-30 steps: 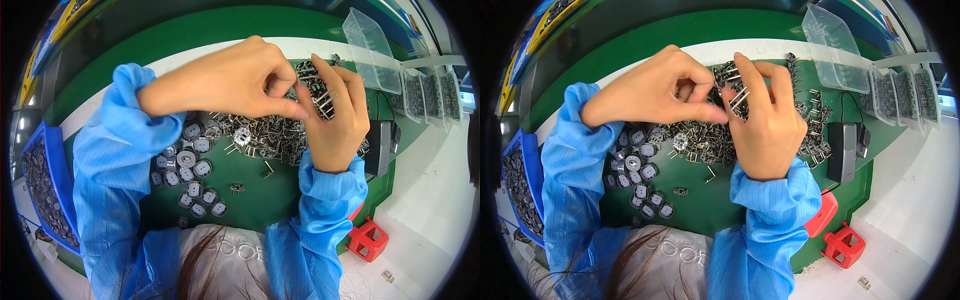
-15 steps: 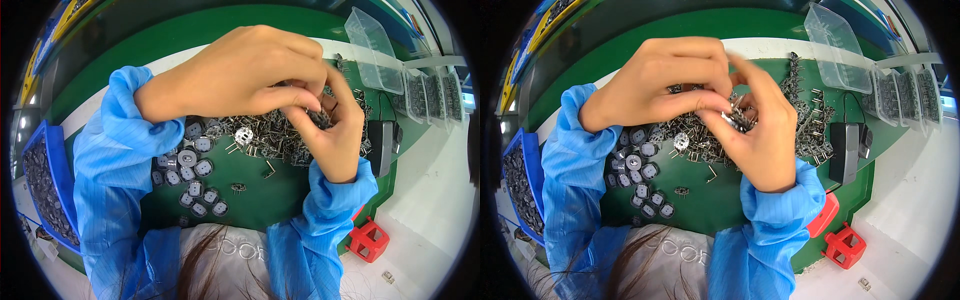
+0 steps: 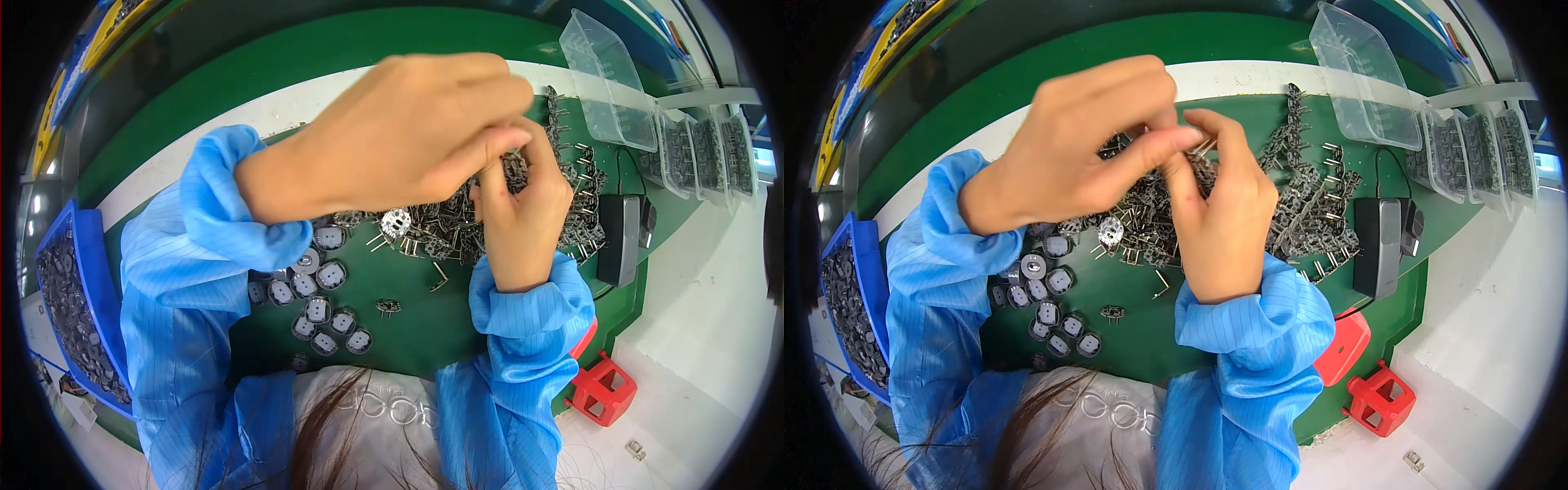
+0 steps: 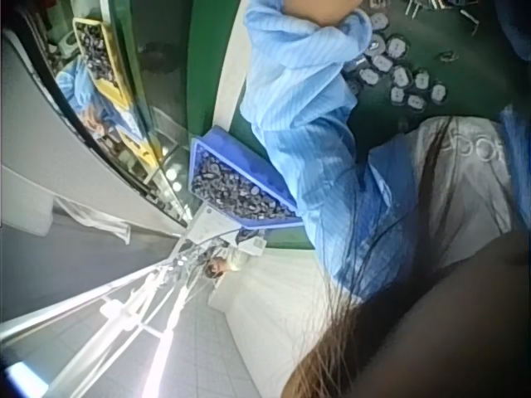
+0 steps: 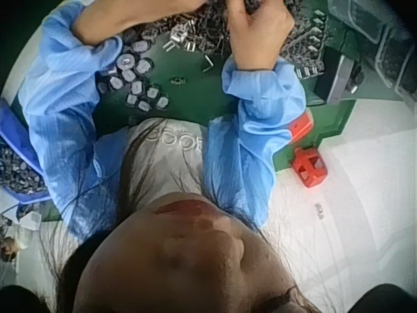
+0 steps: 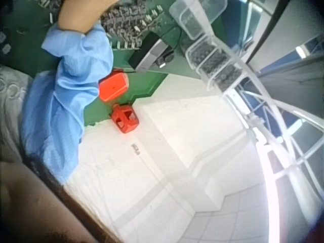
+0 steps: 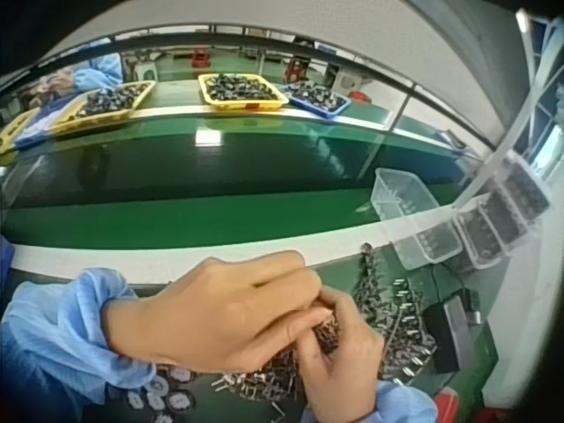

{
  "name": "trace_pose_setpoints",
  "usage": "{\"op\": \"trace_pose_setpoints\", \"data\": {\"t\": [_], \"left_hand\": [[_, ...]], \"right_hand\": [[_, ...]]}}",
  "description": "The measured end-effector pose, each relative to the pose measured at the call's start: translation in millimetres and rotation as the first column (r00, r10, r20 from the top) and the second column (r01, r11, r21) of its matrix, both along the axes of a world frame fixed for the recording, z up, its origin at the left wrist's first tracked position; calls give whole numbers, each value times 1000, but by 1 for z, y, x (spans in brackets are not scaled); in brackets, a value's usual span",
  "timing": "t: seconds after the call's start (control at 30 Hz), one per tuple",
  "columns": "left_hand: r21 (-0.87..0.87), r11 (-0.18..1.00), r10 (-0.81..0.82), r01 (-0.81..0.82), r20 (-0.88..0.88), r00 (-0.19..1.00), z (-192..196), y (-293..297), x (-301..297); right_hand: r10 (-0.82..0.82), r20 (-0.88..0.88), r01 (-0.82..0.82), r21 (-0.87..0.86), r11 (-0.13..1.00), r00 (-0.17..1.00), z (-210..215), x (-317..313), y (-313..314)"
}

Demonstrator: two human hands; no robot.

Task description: The person sorts a pile of small electronic components, likely diodes or transistors, on a green workbench. They pick up handfuls of the parts, separate them, and place them into a clear plastic container. The person also handles small grey plastic caps on the table.

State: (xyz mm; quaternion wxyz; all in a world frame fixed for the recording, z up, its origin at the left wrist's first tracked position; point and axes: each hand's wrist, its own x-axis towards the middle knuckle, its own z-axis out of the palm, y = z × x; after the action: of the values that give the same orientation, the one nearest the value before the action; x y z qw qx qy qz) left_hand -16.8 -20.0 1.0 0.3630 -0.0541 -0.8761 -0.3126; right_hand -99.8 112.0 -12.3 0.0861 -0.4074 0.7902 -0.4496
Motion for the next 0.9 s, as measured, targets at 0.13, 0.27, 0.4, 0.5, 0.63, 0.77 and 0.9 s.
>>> {"op": "trace_pose_setpoints", "data": {"t": [0.13, 0.27, 0.4, 0.5, 0.63, 0.77, 0.9], "left_hand": [[46, 998, -55, 49, 123, 991, 15, -8, 6], [-76, 991, -106, 113, 89, 990, 6, -4, 3], [-290, 951, -73, 108, 130, 989, -3, -11, 1], [-345, 937, -45, 53, 33, 998, -2, -14, -1], [-365, 929, 65, -59, 4, 998, 0, -9, 0], [-424, 897, 62, -125, -159, 985, -13, -7, -5], [-514, 848, 28, -128, -198, 980, -13, -5, -1]], "right_hand": [[112, -93, -124, -142, 982, 989, 2, -4, -2], [212, 25, -203, -206, 957, 977, 3, -3, -2], [175, 80, -154, -222, 963, 981, 3, -6, -3], [173, -66, -182, -196, 963, 983, 5, -10, -1], [136, -319, -181, -117, 976, 938, 0, -9, 0], [89, -211, -92, -7, 996, 974, 4, -4, 3], [41, -223, -40, 7, 999, 974, 4, -1, 5]]}}
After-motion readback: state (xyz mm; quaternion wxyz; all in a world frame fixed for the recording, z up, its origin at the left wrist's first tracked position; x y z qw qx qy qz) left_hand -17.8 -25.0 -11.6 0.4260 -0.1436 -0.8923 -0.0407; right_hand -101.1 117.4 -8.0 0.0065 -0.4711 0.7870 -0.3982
